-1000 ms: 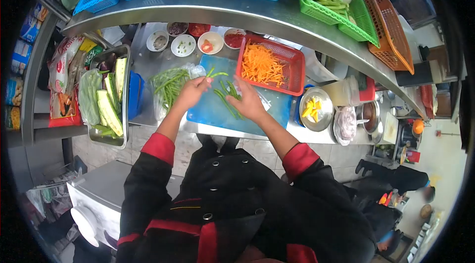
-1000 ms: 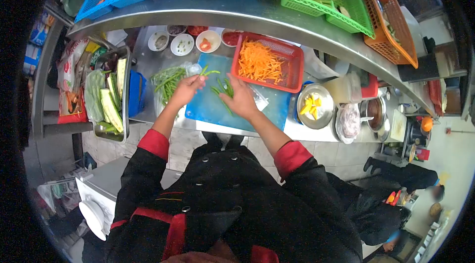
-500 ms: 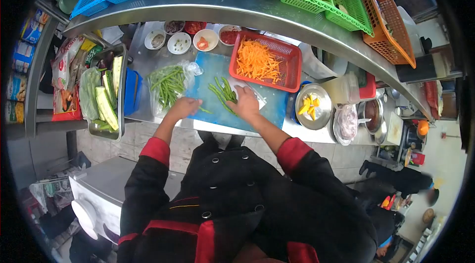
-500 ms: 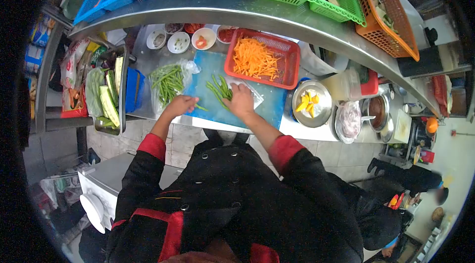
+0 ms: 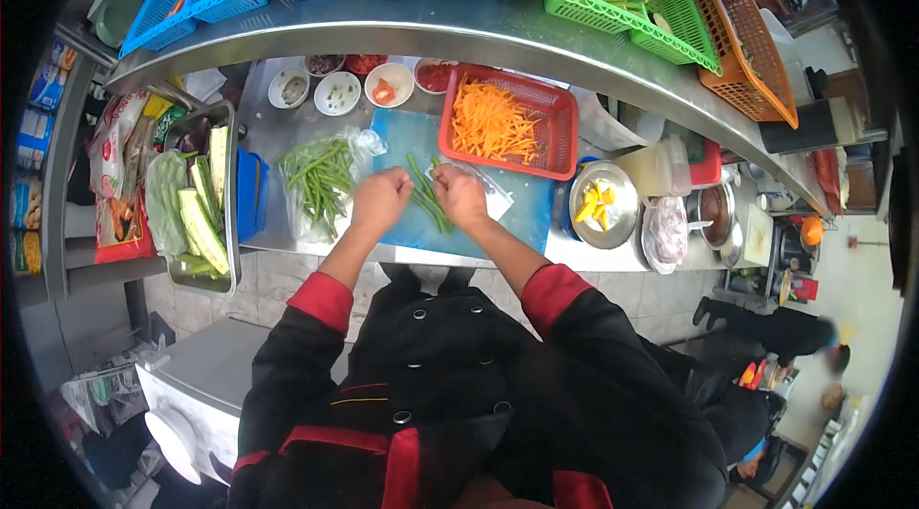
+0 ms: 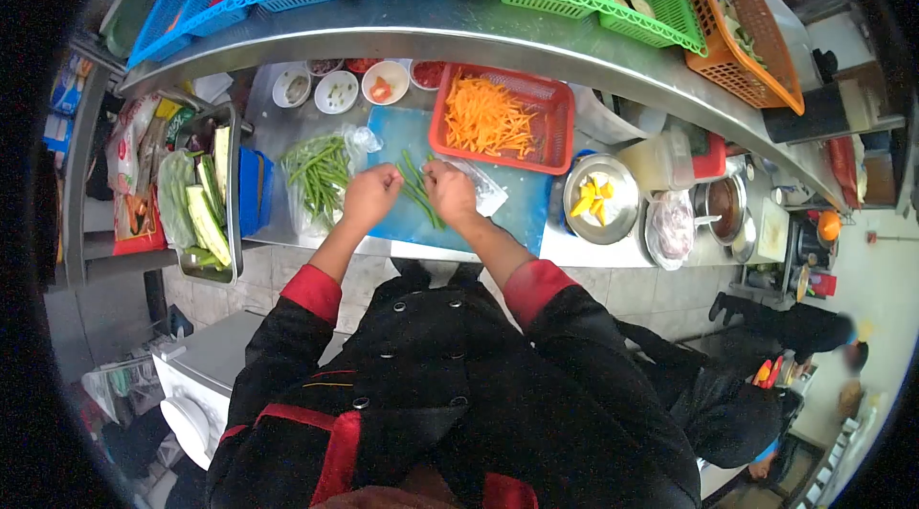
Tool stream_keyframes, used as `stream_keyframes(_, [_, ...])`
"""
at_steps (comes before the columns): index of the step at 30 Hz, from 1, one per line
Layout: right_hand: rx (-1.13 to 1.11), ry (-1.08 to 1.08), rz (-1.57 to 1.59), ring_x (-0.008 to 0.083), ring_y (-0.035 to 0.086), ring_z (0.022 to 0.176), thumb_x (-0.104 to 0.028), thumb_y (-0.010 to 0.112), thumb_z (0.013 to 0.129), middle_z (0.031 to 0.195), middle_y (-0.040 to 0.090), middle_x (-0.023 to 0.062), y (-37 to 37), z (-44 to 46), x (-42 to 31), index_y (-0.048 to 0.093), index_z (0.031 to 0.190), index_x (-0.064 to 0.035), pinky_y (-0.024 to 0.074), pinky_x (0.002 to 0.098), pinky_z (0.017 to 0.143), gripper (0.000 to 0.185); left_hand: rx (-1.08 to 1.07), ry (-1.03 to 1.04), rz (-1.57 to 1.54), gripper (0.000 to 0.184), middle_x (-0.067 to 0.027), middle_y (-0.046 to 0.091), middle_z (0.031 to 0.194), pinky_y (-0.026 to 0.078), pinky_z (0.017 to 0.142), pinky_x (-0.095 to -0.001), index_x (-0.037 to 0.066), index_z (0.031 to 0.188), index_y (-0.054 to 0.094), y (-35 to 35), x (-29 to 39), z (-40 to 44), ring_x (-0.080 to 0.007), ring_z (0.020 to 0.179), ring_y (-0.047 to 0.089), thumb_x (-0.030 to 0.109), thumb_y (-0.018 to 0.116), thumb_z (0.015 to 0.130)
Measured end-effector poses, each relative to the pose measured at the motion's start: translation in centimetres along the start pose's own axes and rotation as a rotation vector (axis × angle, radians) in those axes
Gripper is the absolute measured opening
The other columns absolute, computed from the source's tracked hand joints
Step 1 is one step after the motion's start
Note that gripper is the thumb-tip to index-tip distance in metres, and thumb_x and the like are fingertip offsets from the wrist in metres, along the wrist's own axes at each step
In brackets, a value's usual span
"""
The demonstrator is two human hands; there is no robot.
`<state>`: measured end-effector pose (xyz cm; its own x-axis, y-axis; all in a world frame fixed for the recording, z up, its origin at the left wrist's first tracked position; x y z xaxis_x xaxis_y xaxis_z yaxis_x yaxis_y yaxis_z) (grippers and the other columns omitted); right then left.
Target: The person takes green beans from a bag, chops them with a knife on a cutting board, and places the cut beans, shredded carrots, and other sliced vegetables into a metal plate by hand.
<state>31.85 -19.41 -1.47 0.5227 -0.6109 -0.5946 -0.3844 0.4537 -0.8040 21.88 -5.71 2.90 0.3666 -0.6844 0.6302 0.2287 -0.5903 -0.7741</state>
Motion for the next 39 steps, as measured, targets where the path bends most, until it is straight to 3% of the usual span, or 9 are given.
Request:
stream_keyframes(6, [-0.043, 0.119, 0.576, 0.0261, 0.072, 0.092, -0.007, 0.069, 0.090, 0.103, 0.073, 0.0149, -1.0, 0.0, -2.4, 0.065, 0.116, -0.0037, 0.0569, 0.0359, 0.082, 0.026, -0.243, -0.280, -0.810, 0.032, -0.0058, 0.072, 0.101, 0.055, 0.069, -0.0315, 0.004, 0.113, 0.069, 4.7, -2.1, 1.2, -0.0114, 0.085, 0.066, 0.032, 0.065, 0.099])
stream_keyframes(9, [0.030, 0.074, 0.843, 0.0199, 0.070, 0.094, -0.005, 0.068, 0.091, 0.109, 0.072, 0.0111, -1.8, 0.2, -2.8, 0.063, 0.120, -0.0024, 0.0556, 0.0319, 0.084, 0.029, -0.114, -0.363, -1.072, 0.035, -0.0032, 0.071, 0.103, 0.053, 0.077, -0.0290, 0.004, 0.116, 0.066, 3.7, -2.7, 1.6, -0.0136, 0.087, 0.066, 0.035, 0.064, 0.099])
stream_keyframes(14, [-0.219, 0.065, 0.603, 0.0155, 0.065, 0.103, -0.005, 0.069, 0.090, 0.115, 0.070, 0.0091, -4.8, -0.6, -3.5, 0.058, 0.134, -0.0039, 0.0536, 0.0316, 0.090, 0.045, -0.246, -0.379, -1.439, 0.025, -0.0077, 0.069, 0.112, 0.054, 0.085, -0.0319, 0.005, 0.118, 0.061, 0.7, -3.0, 3.2, -0.0185, 0.101, 0.068, 0.026, 0.058, 0.104])
stream_keyframes(18, [-0.434, 0.190, 0.892, 0.0179, 0.065, 0.104, -0.009, 0.071, 0.088, 0.116, 0.070, 0.0100, -1.9, -2.0, -3.6, 0.058, 0.135, -0.0049, 0.0534, 0.0315, 0.091, 0.049, -0.261, -0.439, -1.630, 0.026, -0.0114, 0.068, 0.113, 0.055, 0.089, -0.0345, 0.004, 0.119, 0.059, 0.2, -4.5, 4.3, -0.0223, 0.101, 0.069, 0.025, 0.057, 0.104])
stream_keyframes(23, [-0.230, 0.202, -0.190, 0.0349, 0.064, 0.106, -0.010, 0.067, 0.084, 0.109, 0.067, 0.0170, -4.2, -6.6, 4.9, 0.063, 0.123, -0.0133, 0.0513, 0.0421, 0.094, 0.039, -0.285, -0.448, -1.272, 0.028, -0.0093, 0.068, 0.105, 0.057, 0.083, -0.0359, 0.004, 0.117, 0.060, 3.6, -10.2, 4.6, -0.0232, 0.091, 0.070, 0.026, 0.065, 0.099])
stream_keyframes(25, [-0.173, 0.209, -0.256, 0.0374, 0.062, 0.104, -0.008, 0.070, 0.079, 0.108, 0.065, 0.0169, -4.8, -9.8, 6.9, 0.063, 0.120, -0.0124, 0.0501, 0.0446, 0.093, 0.042, -0.326, -0.432, -1.106, 0.030, -0.0095, 0.068, 0.102, 0.057, 0.081, -0.0366, 0.004, 0.115, 0.061, 4.1, -10.0, 4.0, -0.0242, 0.087, 0.070, 0.026, 0.068, 0.097])
stream_keyframes(27, [-0.117, 0.223, -0.315, 0.0400, 0.060, 0.103, -0.006, 0.072, 0.074, 0.107, 0.063, 0.0168, -4.8, -11.5, 8.2, 0.062, 0.117, -0.0116, 0.0489, 0.0471, 0.093, 0.044, 0.009, -0.111, -0.387, 0.032, -0.0130, 0.066, 0.107, 0.054, 0.087, -0.0418, 0.002, 0.112, 0.063, 0.3, -7.2, 3.8, -0.0308, 0.095, 0.067, 0.025, 0.072, 0.091])
stream_keyframes(33, [-0.036, 0.092, -0.286, 0.0390, 0.055, 0.105, -0.005, 0.073, 0.069, 0.105, 0.057, 0.0163, -6.5, -11.4, 3.5, 0.058, 0.117, -0.0118, 0.0497, 0.0476, 0.089, 0.051, 0.004, 0.700, -0.029, 0.032, -0.0150, 0.056, 0.129, 0.044, 0.104, -0.0468, 0.007, 0.113, 0.066, 3.5, 5.8, -0.7, -0.0360, 0.124, 0.049, 0.021, 0.073, 0.084])
stream_keyframes(39, [-0.059, 0.217, -0.397, 0.0386, 0.055, 0.105, -0.003, 0.071, 0.070, 0.104, 0.058, 0.0153, -12.7, -16.0, 5.2, 0.058, 0.117, -0.0114, 0.0510, 0.0471, 0.087, 0.049, -0.117, 0.676, -0.018, 0.031, -0.0138, 0.055, 0.131, 0.043, 0.105, -0.0487, 0.008, 0.109, 0.066, 6.8, -2.2, 1.1, -0.0355, 0.128, 0.048, 0.015, 0.073, 0.080])
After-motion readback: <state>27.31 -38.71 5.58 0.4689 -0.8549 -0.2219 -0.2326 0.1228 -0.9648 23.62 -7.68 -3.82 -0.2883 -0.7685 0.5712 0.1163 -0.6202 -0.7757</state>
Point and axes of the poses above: each hand's wrist, its own z-axis towards the middle knuckle, its own y-axis out of the palm, x = y × z, the point moved 8 cm from there along z, towards the middle knuckle
